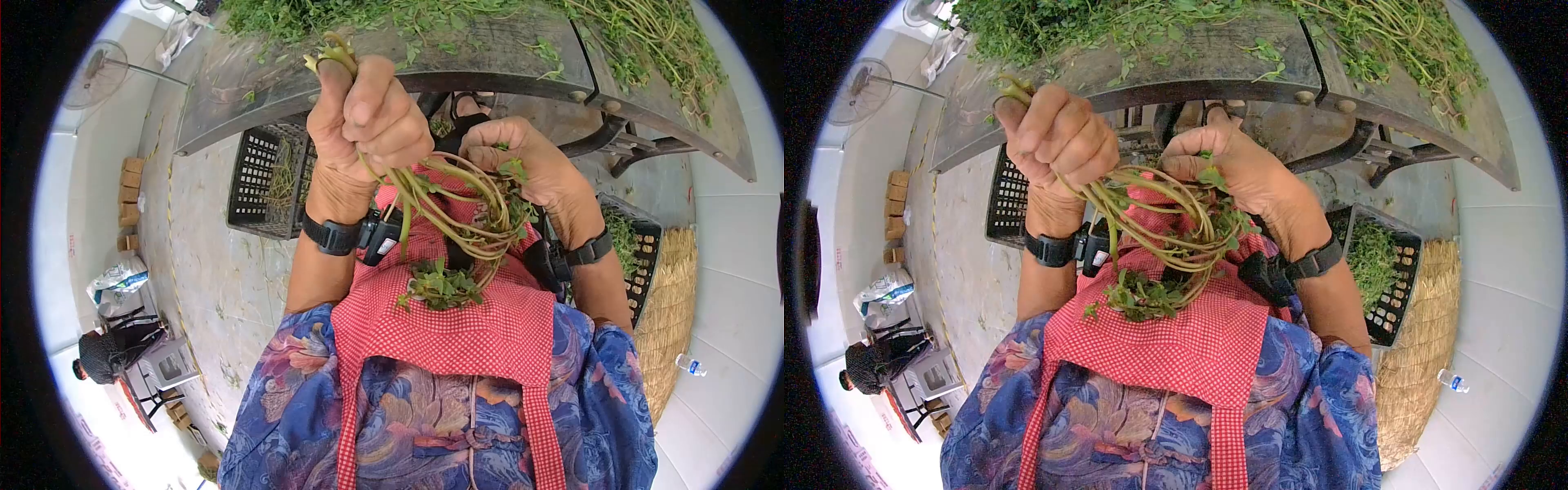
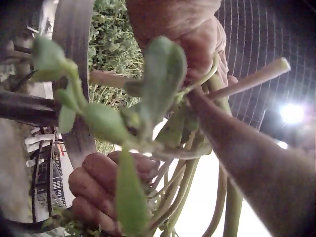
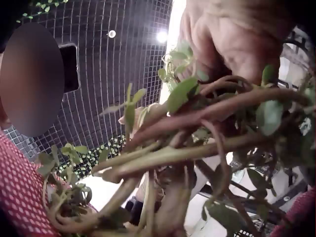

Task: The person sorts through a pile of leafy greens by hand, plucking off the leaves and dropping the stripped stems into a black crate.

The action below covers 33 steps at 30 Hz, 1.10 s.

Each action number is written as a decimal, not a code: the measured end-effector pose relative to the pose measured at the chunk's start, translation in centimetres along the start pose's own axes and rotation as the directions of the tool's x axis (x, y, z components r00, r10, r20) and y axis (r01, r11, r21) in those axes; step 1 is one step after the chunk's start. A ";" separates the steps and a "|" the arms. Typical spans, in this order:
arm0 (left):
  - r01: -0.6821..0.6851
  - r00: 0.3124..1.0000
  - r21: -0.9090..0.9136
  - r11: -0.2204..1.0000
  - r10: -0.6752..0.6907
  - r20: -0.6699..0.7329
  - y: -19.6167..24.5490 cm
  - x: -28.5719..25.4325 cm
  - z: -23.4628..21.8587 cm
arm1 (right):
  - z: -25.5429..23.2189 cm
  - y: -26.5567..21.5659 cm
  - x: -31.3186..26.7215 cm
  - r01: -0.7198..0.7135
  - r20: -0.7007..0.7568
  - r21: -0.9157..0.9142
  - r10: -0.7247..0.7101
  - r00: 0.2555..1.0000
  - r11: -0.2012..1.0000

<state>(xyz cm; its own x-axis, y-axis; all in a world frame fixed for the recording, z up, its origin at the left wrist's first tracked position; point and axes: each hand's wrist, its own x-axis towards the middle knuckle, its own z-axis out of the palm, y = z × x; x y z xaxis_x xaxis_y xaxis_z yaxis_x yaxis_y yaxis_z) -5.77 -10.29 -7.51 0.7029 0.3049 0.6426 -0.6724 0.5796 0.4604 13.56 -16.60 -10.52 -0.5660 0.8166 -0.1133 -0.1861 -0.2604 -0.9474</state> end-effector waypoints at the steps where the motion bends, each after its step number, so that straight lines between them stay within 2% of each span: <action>1: 0.002 1.000 0.006 1.000 -0.002 -0.012 0.0 0.0 0.0 | 0.1 0.2 0.1 0.029 -0.072 -0.028 -0.031 0.997 0.999; 2: 0.002 1.000 0.006 1.000 -0.002 -0.012 0.0 0.0 -0.1 | 0.0 0.1 0.2 0.029 -0.072 -0.028 -0.031 0.997 0.999; 4: -0.008 0.997 0.037 0.999 0.011 -0.073 -0.2 -0.2 -0.2 | 0.0 0.2 0.1 0.048 -0.182 0.053 -0.037 0.983 0.997; 8: -0.032 0.991 -0.022 0.999 0.029 -0.129 -0.6 -0.4 -0.6 | -0.9 0.7 -0.6 0.075 -0.234 0.134 -0.042 0.971 0.988; 10: -0.013 0.989 -0.005 1.000 0.012 -0.145 -0.6 -0.2 -0.8 | -1.1 0.2 -1.2 0.061 -0.387 -0.061 -0.080 0.918 0.996; 11: -0.015 0.990 -0.005 1.000 0.014 -0.143 -0.3 -0.2 -0.7 | -1.7 0.3 -1.3 0.061 -0.388 -0.064 -0.081 0.918 0.996; 13: -0.042 0.997 -0.036 0.998 0.040 -0.065 0.6 -0.2 -0.4 | -3.8 1.0 -1.7 0.221 -0.533 0.116 -0.127 0.837 0.968; 14: -0.053 0.996 -0.010 0.999 0.052 -0.075 0.6 -0.3 -0.6 | -4.2 0.5 -2.1 0.258 -0.390 0.244 -0.149 0.909 0.935; 17: -0.024 0.998 -0.031 0.999 0.022 -0.058 0.3 -0.2 -0.6 | -3.0 0.0 -1.9 0.214 -0.313 0.332 -0.106 0.944 0.919; 19: -0.014 0.998 -0.022 1.000 0.012 -0.055 0.1 -0.1 -0.4 | -2.7 -0.2 -1.7 0.211 -0.354 0.316 -0.091 0.931 0.925; 21: -0.005 0.999 -0.008 1.000 0.004 -0.053 0.1 -0.1 -0.3 | -3.4 -0.7 -1.8 0.274 -0.320 0.238 -0.191 0.928 0.932; 22: -0.005 0.998 -0.008 1.000 0.004 -0.069 0.1 -0.2 -0.3 | -3.5 -1.3 -2.6 0.334 -0.369 0.139 -0.264 0.891 0.932; 23: -0.006 0.996 -0.009 1.000 0.005 -0.084 0.0 -0.2 -0.2 | -3.5 -2.3 -3.7 0.332 -0.366 0.138 -0.263 0.893 0.933; 25: -0.010 0.995 -0.015 1.000 0.009 -0.102 -0.2 -0.3 -0.3 | -3.2 -4.6 -5.9 0.422 -0.404 -0.287 -0.508 0.761 0.860; 26: -0.012 0.993 -0.023 1.000 0.009 -0.120 -0.3 -0.3 -0.4 | -2.2 -5.9 -6.4 0.421 -0.402 -0.290 -0.509 0.761 0.859; 27: -0.012 0.993 -0.023 1.000 0.009 -0.119 -0.4 -0.3 -0.5 | -1.0 -7.1 -6.7 0.384 -0.218 -0.629 -0.628 0.747 0.676; 28: -0.011 0.993 -0.027 1.000 0.008 -0.120 -0.5 -0.2 -0.6 | -0.1 -7.6 -6.5 0.330 -0.003 -0.866 -0.665 0.747 0.375; 29: -0.009 0.993 -0.030 0.999 0.005 -0.122 -0.7 -0.2 -0.6 | 0.6 -7.3 -5.9 0.328 -0.006 -0.867 -0.665 0.747 0.376; 31: -0.003 0.993 -0.029 1.000 0.000 -0.116 -0.7 0.0 -0.4 | 1.8 -6.3 -4.6 0.158 0.065 -0.980 -0.549 0.833 0.123; 33: -0.002 0.994 -0.019 1.000 0.000 -0.113 -0.6 0.2 -0.1 | 1.0 -4.5 -3.8 0.133 0.056 -0.985 -0.529 0.847 0.109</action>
<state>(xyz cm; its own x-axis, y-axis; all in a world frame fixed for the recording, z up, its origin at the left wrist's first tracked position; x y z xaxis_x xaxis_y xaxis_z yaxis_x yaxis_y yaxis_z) -5.17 -10.53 -7.70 0.7248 0.3882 0.5692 -0.6692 0.5934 0.4474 15.71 -19.07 -5.51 -0.4261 0.8004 0.4217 0.6953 0.5879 -0.4134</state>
